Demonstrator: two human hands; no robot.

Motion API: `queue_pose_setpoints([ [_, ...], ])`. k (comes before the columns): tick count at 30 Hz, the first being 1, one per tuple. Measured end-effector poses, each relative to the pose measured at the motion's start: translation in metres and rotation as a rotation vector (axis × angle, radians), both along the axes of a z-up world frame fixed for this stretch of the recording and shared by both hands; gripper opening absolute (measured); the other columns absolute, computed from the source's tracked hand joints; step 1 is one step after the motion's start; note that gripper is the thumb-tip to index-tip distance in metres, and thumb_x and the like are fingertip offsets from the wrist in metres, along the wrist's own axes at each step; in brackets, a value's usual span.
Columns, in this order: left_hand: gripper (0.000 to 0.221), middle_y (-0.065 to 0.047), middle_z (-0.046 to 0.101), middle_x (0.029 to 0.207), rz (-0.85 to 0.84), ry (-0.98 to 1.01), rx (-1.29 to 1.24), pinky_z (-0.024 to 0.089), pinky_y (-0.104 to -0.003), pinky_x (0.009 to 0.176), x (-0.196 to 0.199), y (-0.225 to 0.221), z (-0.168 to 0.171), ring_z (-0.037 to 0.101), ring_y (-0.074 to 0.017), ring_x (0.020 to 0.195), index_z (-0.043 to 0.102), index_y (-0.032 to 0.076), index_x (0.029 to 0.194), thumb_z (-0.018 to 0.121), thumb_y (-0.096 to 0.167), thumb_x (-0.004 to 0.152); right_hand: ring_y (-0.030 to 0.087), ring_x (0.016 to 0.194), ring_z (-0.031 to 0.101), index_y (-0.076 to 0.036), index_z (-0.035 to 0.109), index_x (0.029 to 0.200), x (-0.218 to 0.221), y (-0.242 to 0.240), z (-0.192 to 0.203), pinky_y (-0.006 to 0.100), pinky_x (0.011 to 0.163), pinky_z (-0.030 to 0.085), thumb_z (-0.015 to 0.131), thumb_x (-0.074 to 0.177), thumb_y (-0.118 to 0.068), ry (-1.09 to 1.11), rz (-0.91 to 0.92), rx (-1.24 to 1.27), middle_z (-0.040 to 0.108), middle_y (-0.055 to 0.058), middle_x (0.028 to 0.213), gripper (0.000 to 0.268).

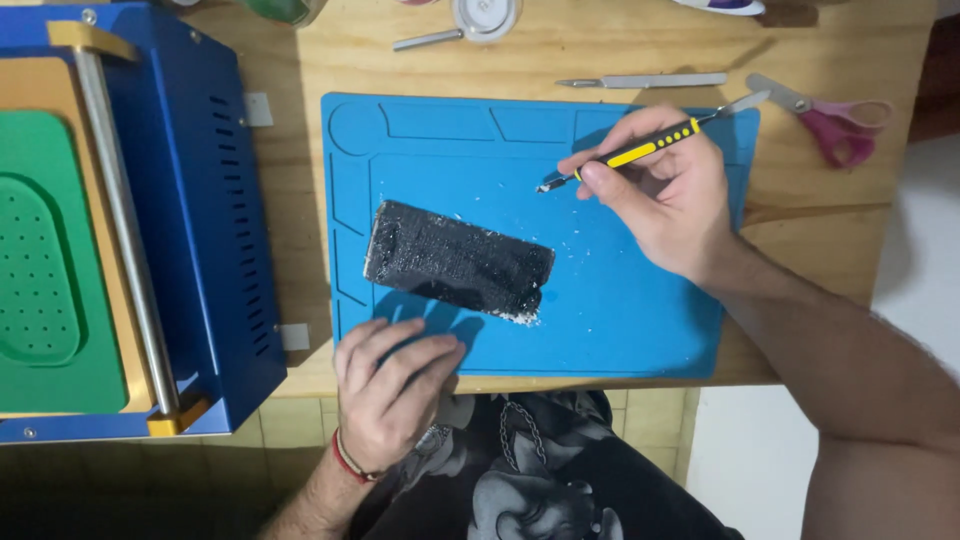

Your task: Scraping adhesive residue from a mobile phone screen using a utility knife and cleaning solution.

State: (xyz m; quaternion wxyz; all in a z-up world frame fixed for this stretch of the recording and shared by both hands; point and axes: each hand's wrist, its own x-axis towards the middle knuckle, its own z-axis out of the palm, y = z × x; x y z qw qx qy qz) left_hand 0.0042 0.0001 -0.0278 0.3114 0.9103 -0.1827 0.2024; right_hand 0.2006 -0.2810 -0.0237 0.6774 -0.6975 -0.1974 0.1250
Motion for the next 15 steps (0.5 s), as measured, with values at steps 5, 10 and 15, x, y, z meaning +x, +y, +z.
queue_pose_setpoints([
  [5, 0.024, 0.001, 0.076, 0.130, -0.010, 0.004, 0.012, 0.047, -0.048, 0.109, -0.001, 0.001, 0.017, 0.067, -0.0264, 0.115, 0.086, 0.019, 0.113, 0.083, 0.040, 0.102, 0.035, 0.113, 0.082, 0.001, 0.053, 0.121, -0.001, 0.001, -0.001, 0.034, 0.085, 0.071, 0.069, 0.112, 0.005, -0.018, -0.012, -0.016, 0.074, 0.023, 0.107, 0.018],
  [10, 0.019, -0.002, 0.079, 0.131, -0.013, -0.030, 0.157, 0.049, -0.045, 0.106, -0.012, 0.008, 0.010, 0.070, -0.0252, 0.113, 0.083, 0.017, 0.113, 0.078, 0.034, 0.106, 0.033, 0.110, 0.082, 0.001, 0.053, 0.122, -0.001, 0.001, -0.002, 0.033, 0.085, 0.069, 0.069, 0.112, 0.004, -0.034, -0.014, -0.040, 0.076, 0.025, 0.109, 0.019],
  [15, 0.043, -0.005, 0.082, 0.130, -0.020, -0.079, 0.341, 0.050, -0.043, 0.105, -0.030, 0.026, -0.002, 0.075, -0.0214, 0.115, 0.080, 0.012, 0.129, 0.076, 0.050, 0.108, 0.032, 0.110, 0.081, 0.002, 0.052, 0.122, -0.002, 0.000, -0.002, 0.031, 0.082, 0.067, 0.069, 0.112, 0.003, -0.031, -0.018, -0.042, 0.075, 0.025, 0.109, 0.020],
])
